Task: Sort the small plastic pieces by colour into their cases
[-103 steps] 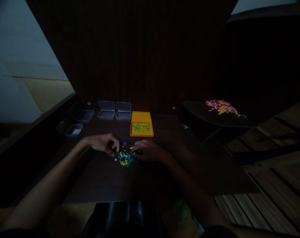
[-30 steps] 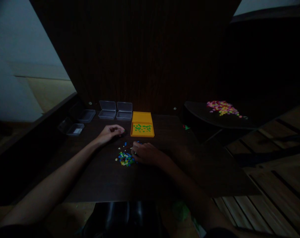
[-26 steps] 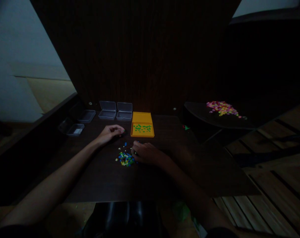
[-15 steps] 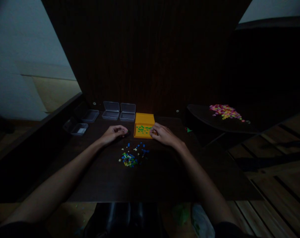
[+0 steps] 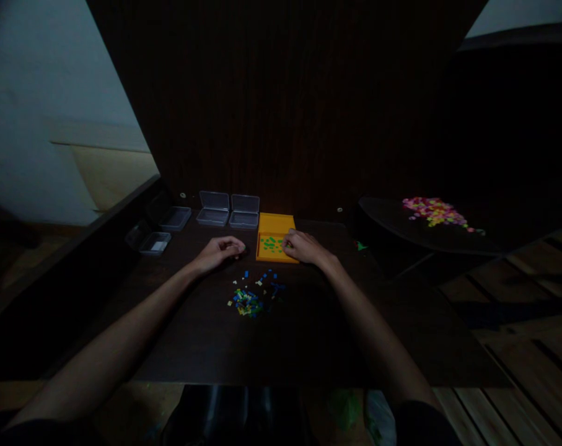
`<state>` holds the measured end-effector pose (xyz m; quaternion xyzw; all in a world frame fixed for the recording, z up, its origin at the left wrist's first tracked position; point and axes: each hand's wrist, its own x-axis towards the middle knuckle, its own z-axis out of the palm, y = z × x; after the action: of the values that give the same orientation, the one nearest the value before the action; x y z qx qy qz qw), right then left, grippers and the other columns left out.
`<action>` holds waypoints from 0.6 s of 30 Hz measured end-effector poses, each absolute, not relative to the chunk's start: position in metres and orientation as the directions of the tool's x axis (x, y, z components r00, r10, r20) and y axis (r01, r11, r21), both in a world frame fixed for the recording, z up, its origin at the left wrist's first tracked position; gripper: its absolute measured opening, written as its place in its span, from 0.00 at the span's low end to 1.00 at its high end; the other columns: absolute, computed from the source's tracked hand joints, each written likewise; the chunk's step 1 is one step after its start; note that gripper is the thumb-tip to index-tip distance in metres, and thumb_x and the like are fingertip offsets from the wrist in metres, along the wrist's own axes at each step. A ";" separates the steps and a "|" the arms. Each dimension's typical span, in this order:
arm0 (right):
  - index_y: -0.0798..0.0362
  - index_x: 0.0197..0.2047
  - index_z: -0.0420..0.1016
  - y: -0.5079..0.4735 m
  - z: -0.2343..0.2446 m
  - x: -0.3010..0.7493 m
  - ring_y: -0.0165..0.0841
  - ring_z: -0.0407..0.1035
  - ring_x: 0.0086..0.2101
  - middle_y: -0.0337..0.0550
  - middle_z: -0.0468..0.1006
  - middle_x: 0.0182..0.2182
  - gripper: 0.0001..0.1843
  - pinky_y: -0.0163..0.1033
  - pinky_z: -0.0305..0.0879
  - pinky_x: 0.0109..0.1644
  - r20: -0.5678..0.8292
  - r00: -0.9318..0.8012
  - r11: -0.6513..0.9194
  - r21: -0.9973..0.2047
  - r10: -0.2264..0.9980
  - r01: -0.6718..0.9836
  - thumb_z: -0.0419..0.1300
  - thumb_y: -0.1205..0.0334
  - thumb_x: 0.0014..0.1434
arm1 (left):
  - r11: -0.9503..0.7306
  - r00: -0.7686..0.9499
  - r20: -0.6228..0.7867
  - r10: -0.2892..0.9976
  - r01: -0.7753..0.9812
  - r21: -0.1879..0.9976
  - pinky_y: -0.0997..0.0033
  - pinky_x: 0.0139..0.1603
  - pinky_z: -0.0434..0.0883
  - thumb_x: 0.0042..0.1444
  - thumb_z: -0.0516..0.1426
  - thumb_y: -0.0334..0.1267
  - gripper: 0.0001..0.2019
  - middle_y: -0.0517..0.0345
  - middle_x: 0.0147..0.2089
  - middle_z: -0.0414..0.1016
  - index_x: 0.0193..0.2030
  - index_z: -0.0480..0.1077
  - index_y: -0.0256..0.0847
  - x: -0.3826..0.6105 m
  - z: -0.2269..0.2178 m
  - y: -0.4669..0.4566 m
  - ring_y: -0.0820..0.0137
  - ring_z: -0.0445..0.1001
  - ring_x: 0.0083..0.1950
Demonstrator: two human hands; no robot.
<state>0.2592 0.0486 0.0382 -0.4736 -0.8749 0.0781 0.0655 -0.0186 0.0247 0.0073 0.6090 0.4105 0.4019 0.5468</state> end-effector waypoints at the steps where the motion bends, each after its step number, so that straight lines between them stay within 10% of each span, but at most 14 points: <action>1: 0.56 0.39 0.77 0.049 0.038 0.260 0.31 0.65 0.33 0.45 0.73 0.36 0.09 0.34 0.57 0.36 0.041 -0.544 0.541 -0.189 0.838 0.820 0.56 0.66 0.57 | -0.068 0.342 0.043 0.939 0.061 0.996 0.73 0.33 0.66 0.44 0.64 0.43 0.14 0.58 0.30 0.76 0.34 0.74 0.35 -0.019 0.007 0.025 0.75 0.69 0.29; 18: 0.56 0.43 0.79 0.037 0.048 0.262 0.31 0.65 0.31 0.43 0.72 0.32 0.12 0.34 0.58 0.35 0.174 -0.557 0.582 -0.292 0.812 0.759 0.59 0.65 0.56 | -0.083 0.300 0.065 0.952 0.047 0.995 0.72 0.33 0.68 0.44 0.65 0.46 0.18 0.55 0.31 0.78 0.37 0.75 0.34 -0.016 0.009 0.022 0.73 0.71 0.29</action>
<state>0.2621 0.0372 0.0478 -0.4477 -0.8774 0.0920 0.1461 -0.0163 0.0215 0.0089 0.6025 0.4147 0.4223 0.5355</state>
